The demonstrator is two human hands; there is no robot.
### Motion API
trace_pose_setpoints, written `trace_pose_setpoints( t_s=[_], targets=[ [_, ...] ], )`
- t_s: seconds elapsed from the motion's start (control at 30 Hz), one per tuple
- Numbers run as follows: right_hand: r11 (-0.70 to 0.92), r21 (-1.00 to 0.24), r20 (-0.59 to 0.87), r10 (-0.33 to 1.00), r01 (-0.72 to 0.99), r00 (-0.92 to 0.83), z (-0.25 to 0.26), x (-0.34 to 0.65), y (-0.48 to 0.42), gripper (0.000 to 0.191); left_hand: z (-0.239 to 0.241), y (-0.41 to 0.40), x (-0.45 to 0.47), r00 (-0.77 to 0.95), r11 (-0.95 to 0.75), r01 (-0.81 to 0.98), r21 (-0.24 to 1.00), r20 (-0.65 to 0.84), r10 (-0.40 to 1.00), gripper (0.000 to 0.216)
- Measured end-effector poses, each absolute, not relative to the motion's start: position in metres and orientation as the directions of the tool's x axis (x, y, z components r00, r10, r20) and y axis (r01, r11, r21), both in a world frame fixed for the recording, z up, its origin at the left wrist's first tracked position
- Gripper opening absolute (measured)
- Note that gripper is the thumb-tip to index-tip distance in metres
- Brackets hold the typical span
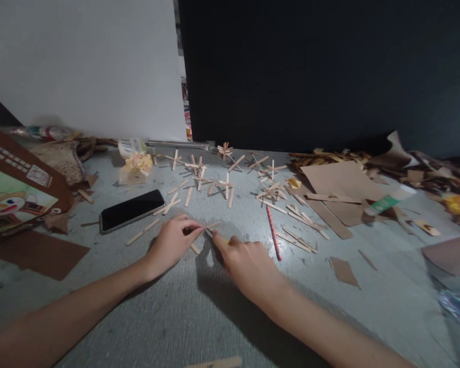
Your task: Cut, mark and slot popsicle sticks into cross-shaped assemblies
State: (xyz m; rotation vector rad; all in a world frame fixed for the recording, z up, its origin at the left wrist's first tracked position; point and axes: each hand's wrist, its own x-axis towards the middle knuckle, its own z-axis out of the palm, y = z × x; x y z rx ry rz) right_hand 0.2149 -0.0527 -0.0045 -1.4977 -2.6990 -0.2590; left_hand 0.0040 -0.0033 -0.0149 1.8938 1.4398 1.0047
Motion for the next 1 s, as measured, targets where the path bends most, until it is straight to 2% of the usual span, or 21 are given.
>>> trace_pose_setpoints(
  t_s=[0.3,0.53,1.0],
  targets=[
    [0.496,0.186,0.064,0.856,0.848,-0.514,-0.0040,0.2112,-0.0556,0.059,-0.0165,-0.0026,0.0039,0.119,-0.251,0.484,0.838,0.221,0.968,0.010],
    [0.491,0.208,0.076,0.854,0.846,-0.515,-0.0065,0.2082,-0.0588,0.060,-0.0160,-0.0036,0.0035,0.125,-0.246,0.532,0.810,0.212,0.969,0.012],
    [0.484,0.201,-0.001,0.869,0.851,-0.494,-0.0041,0.2054,-0.0581,0.062,-0.0215,-0.0017,0.0011,0.151,-0.267,0.537,0.800,0.220,0.964,0.012]
  ],
)
